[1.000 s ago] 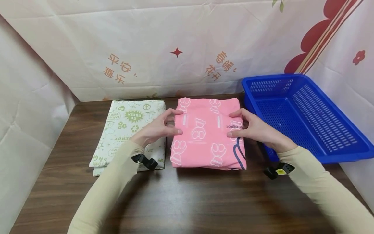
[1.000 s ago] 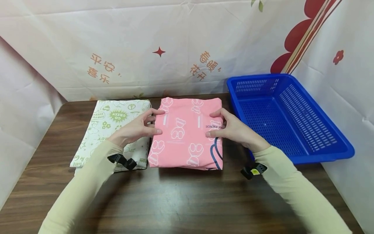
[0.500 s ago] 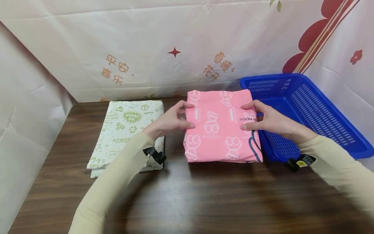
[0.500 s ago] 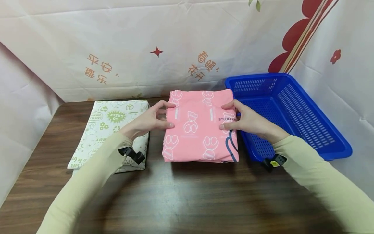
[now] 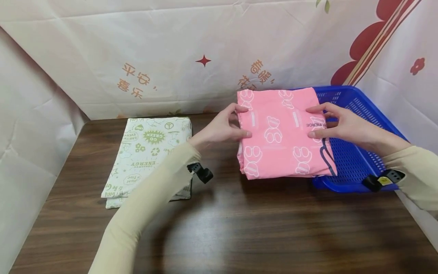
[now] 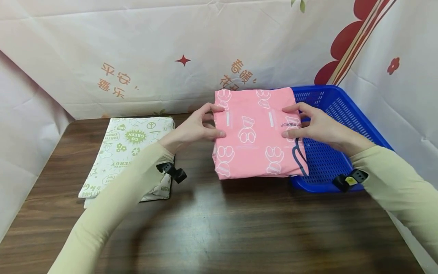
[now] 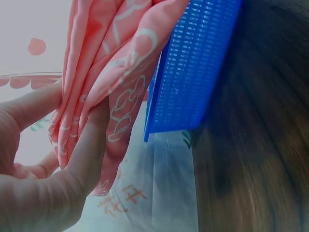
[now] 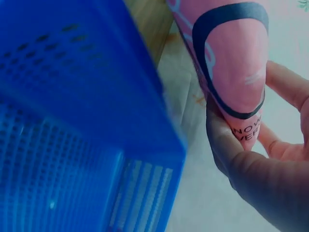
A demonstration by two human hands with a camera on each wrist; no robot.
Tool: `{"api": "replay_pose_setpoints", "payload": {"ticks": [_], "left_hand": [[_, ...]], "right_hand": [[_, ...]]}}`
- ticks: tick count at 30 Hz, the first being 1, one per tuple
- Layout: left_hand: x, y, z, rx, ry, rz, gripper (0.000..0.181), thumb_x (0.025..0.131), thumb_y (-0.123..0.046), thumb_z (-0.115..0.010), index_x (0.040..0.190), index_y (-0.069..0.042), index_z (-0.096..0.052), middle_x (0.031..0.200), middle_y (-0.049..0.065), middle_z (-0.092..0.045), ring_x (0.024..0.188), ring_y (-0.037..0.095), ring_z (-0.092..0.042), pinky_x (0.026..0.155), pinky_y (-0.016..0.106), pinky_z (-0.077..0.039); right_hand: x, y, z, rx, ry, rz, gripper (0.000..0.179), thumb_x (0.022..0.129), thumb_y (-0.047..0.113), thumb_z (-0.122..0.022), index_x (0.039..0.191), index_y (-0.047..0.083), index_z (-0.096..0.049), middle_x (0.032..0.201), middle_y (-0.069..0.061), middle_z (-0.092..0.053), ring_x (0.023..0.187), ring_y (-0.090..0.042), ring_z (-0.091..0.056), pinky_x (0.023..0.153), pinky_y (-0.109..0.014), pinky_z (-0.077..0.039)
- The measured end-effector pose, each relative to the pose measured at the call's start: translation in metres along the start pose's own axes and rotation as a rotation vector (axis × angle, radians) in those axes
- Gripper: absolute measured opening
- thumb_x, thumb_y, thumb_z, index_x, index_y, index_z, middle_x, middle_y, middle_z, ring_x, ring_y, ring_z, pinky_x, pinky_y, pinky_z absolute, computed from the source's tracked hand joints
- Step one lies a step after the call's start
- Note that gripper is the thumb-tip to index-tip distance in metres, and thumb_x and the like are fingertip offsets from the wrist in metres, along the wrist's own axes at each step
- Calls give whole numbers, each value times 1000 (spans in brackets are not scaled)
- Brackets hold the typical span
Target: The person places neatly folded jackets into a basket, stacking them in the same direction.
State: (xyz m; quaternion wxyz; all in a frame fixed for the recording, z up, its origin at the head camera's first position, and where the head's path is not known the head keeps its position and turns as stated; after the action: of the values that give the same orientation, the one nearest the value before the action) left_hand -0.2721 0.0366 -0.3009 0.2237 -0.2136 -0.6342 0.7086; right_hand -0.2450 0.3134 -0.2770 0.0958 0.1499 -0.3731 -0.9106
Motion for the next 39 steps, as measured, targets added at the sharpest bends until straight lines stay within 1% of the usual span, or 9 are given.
{"api": "replay_pose_setpoints", "payload": {"ticks": [4,9,15,19,22,29,34,38,39], "left_hand": [[9,0,-10,-1,-33,11,61,82,-1,-75,133,-10,-42,111,16,-54,88,26,-65,75,35,-56],[20,-3,-28,19,-97,23,62,82,-1,-75,134,-11,-43,109,14,-54,88,23,-63,73,32,-56],[41,-6,-55,1,-171,-3,58,82,-1,-76,133,-9,-50,97,11,-58,78,20,-64,70,32,-56],[53,-3,-68,54,-248,-2,57,82,-6,-77,134,-14,-54,93,4,-59,77,13,-62,64,24,-54],[61,-3,-76,94,-305,-6,57,82,-10,-78,134,-18,-56,92,0,-58,78,9,-59,61,19,-51],[72,-2,-97,153,-368,-39,55,82,-16,-80,133,-20,-58,88,-4,-58,71,5,-57,56,16,-49],[81,-1,-107,236,-394,-58,53,81,-21,-81,129,-19,-59,86,-8,-57,72,0,-53,57,13,-45],[87,-3,-113,327,-423,-73,52,80,-26,-81,127,-19,-61,83,-11,-57,73,-2,-52,61,9,-41],[88,-4,-115,351,-427,-74,51,80,-27,-81,126,-19,-61,82,-11,-58,73,-2,-52,60,9,-41]], "right_hand": [[-4,-10,8,-33,9,-13,69,91,22,-68,148,15,-31,144,-24,-28,125,-48,-31,89,-66,-38],[-7,-28,21,-59,21,-26,69,91,23,-66,148,16,-28,144,-27,-26,123,-51,-31,82,-60,-47],[-8,-56,42,-132,43,-83,73,92,29,-65,150,19,-21,142,-33,-23,117,-55,-35,77,-58,-51],[-7,-69,56,-189,36,-121,77,91,34,-65,151,23,-18,140,-35,-23,115,-55,-34,78,-58,-50],[-5,-75,67,-221,37,-127,79,92,35,-63,153,22,-14,138,-38,-19,114,-57,-29,79,-65,-46],[-2,-92,85,-267,58,-137,78,93,35,-61,152,33,-10,141,-39,-17,116,-58,-28,84,-75,-35],[0,-104,90,-289,69,-143,70,93,35,-62,145,43,-15,136,-39,-21,110,-56,-34,80,-70,-42],[2,-108,94,-313,71,-150,59,92,33,-63,130,52,-22,129,-37,-29,104,-51,-43,77,-64,-48],[2,-109,95,-318,74,-150,59,92,32,-64,133,48,-24,128,-37,-30,102,-50,-44,77,-64,-48]]}}
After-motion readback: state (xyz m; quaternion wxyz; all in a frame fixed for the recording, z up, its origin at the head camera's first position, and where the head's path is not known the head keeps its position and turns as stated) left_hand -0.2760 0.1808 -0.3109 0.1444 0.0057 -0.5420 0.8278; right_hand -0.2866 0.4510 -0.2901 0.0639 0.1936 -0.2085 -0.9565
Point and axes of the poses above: each hand's wrist, its own x-axis towards the middle knuckle, its own z-axis out of the back of the hand, y = z × x, the point moved 7 cm from there along x, towards the middle knuckle
